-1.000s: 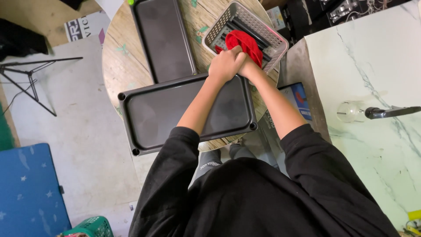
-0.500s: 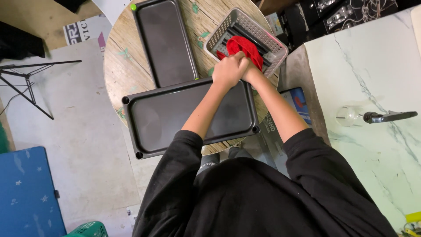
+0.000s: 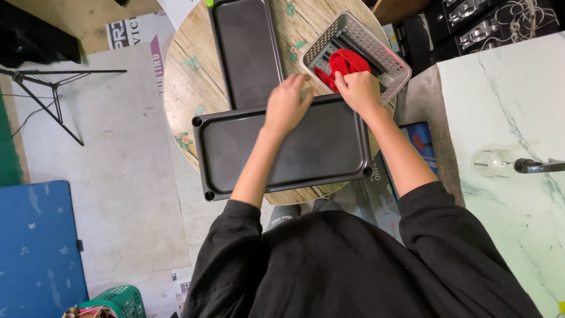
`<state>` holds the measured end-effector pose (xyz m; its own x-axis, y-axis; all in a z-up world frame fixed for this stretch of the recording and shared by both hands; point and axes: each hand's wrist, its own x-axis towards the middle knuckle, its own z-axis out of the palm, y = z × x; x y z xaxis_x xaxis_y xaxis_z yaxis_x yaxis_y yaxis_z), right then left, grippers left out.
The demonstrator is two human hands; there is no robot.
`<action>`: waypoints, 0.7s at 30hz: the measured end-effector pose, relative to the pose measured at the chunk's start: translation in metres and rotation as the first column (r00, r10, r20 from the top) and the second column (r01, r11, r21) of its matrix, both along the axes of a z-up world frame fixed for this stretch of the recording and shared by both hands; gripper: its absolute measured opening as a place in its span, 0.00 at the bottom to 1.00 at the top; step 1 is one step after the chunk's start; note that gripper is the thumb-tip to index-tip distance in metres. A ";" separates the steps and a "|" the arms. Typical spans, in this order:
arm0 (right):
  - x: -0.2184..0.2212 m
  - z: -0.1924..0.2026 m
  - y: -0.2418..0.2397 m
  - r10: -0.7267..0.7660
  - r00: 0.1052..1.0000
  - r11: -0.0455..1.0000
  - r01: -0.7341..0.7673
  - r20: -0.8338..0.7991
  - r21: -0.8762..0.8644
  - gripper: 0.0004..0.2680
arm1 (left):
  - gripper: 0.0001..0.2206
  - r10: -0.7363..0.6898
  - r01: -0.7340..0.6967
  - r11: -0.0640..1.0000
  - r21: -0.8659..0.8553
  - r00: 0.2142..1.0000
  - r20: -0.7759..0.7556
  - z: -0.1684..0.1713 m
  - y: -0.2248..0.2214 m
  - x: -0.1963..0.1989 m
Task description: The person attaches black tubular legs to a small rectangular tray-style table top, pressing each leg into its socket by hand. They then wipe the table surface with a red cloth, flip the assembled table upright, and set it down on the work table.
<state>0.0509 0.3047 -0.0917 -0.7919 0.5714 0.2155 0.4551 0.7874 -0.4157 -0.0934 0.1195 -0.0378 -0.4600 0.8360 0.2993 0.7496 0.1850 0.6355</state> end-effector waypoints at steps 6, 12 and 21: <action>0.000 0.008 -0.002 0.005 1.000 0.994 -0.007 0.020 0.113 0.19 | 0.10 0.222 -0.221 0.975 0.013 0.970 -0.099 0.026 -0.097 -0.056; -0.057 0.039 -0.055 0.200 0.977 0.974 -0.190 -0.080 0.121 0.12 | 0.11 0.476 -0.465 0.879 0.109 0.873 -0.111 -0.032 -0.167 -0.110; -0.243 0.037 -0.241 0.477 0.876 0.823 -0.475 -0.076 -0.312 0.16 | 0.12 0.564 -0.498 0.826 -0.266 0.711 0.419 -0.203 -0.162 -0.183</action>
